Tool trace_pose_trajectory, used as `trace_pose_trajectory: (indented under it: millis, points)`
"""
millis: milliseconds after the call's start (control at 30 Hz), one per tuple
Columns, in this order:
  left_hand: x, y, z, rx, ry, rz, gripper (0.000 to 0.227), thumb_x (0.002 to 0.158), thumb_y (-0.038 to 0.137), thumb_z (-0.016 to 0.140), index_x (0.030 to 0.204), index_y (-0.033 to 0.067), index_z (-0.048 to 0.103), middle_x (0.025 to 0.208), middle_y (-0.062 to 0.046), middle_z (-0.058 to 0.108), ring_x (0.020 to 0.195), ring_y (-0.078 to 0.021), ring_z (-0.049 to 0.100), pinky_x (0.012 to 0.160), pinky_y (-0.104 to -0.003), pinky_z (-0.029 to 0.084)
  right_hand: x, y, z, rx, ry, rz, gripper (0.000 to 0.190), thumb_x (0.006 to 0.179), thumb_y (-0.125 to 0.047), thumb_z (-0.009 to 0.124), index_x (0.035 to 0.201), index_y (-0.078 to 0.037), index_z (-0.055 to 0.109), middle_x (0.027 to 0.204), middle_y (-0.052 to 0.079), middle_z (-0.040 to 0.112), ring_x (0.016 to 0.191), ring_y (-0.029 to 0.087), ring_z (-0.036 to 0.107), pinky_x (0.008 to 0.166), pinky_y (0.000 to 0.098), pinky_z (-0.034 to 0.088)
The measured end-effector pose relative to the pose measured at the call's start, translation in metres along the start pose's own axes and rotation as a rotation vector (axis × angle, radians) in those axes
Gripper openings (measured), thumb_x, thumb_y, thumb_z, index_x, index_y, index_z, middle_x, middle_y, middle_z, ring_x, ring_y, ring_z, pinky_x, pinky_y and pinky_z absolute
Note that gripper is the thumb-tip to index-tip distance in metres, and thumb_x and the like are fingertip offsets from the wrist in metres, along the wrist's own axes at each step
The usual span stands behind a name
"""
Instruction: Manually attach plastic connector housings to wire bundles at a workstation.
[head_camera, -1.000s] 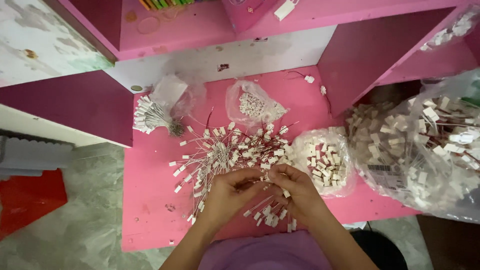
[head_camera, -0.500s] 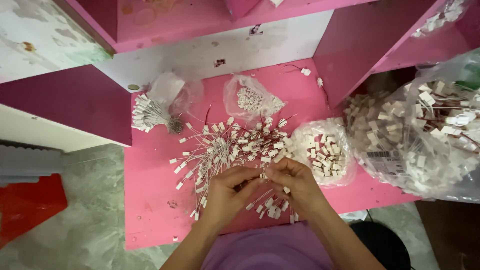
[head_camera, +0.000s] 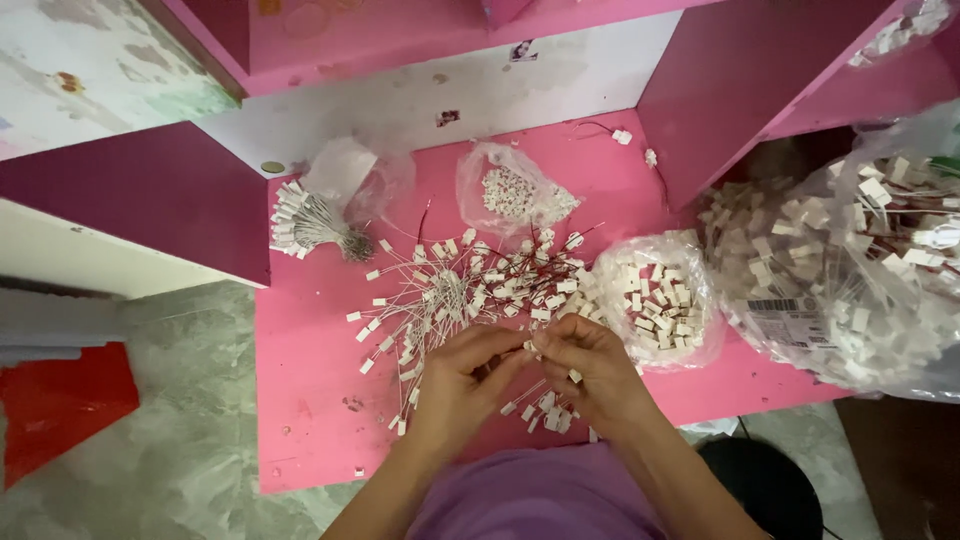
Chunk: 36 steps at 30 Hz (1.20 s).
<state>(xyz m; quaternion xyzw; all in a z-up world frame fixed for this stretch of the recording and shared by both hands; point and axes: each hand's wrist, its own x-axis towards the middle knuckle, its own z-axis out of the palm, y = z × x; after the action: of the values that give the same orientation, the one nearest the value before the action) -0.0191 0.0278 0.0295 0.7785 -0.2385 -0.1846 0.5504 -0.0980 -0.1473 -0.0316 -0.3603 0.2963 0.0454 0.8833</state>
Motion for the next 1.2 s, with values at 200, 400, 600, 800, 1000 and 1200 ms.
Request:
trace_pose_trajectory:
  millis: [200, 400, 600, 800, 1000, 1200]
  points:
    - [-0.005, -0.008, -0.008, -0.019, -0.035, 0.039, 0.021, 0.089, 0.012, 0.078, 0.109, 0.0072, 0.078, 0.098, -0.005, 0.076, 0.076, -0.0118, 0.071, 0.061, -0.025, 0.056, 0.004, 0.009, -0.009, -0.04, -0.026, 0.058, 0.01, 0.089, -0.012, 0.074, 0.086, -0.007, 0.066, 0.062, -0.001, 0.054, 0.044, 0.008, 0.039, 0.038, 0.0248, 0.026]
    - [-0.008, -0.009, -0.01, 0.052, -0.034, -0.048, 0.021, 0.089, 0.015, 0.076, 0.108, 0.0089, 0.078, 0.1, -0.005, 0.076, 0.077, -0.0148, 0.074, 0.06, -0.027, 0.059, 0.002, 0.006, 0.013, -0.18, 0.031, 0.042, 0.014, 0.091, -0.01, 0.074, 0.084, -0.003, 0.064, 0.064, -0.001, 0.055, 0.048, 0.006, 0.04, 0.04, 0.0243, 0.025]
    - [-0.011, -0.1, -0.026, -0.039, -0.111, -0.08, 0.019, 0.091, 0.015, 0.073, 0.107, 0.0062, 0.079, 0.112, -0.011, 0.077, 0.095, -0.0212, 0.074, 0.078, -0.034, 0.059, 0.032, 0.037, -0.034, -0.286, -0.078, 0.177, 0.015, 0.091, -0.018, 0.073, 0.093, -0.003, 0.071, 0.063, 0.0, 0.052, 0.047, 0.009, 0.041, 0.042, 0.0259, 0.028]
    - [-0.022, -0.232, -0.111, 0.727, 0.265, -0.538, 0.023, 0.096, 0.035, 0.072, 0.106, 0.0162, 0.08, 0.105, -0.013, 0.08, 0.09, -0.0293, 0.074, 0.082, -0.041, 0.059, 0.021, -0.004, -0.027, -0.217, 0.121, 0.262, 0.027, 0.094, -0.03, 0.07, 0.1, -0.004, 0.071, 0.07, 0.002, 0.055, 0.05, 0.009, 0.042, 0.041, 0.0263, 0.026]
    - [-0.036, -0.244, -0.111, 0.869, 0.194, -0.341, 0.019, 0.085, 0.029, 0.076, 0.098, 0.0153, 0.078, 0.1, -0.011, 0.076, 0.082, -0.0294, 0.073, 0.07, -0.044, 0.058, 0.031, 0.011, -0.006, -0.349, 0.211, 0.284, 0.026, 0.093, -0.028, 0.071, 0.101, -0.004, 0.069, 0.08, 0.002, 0.063, 0.054, 0.009, 0.05, 0.045, 0.024, 0.034]
    - [-0.035, -0.145, -0.109, -0.355, 0.08, -0.983, 0.03, 0.086, 0.026, 0.08, 0.094, -0.0021, 0.081, 0.08, -0.011, 0.071, 0.064, -0.0148, 0.063, 0.058, -0.028, 0.054, 0.038, 0.03, 0.038, -0.631, 0.034, 0.422, 0.034, 0.087, -0.033, 0.078, 0.114, -0.014, 0.071, 0.079, 0.002, 0.074, 0.054, 0.01, 0.054, 0.048, 0.0252, 0.043]
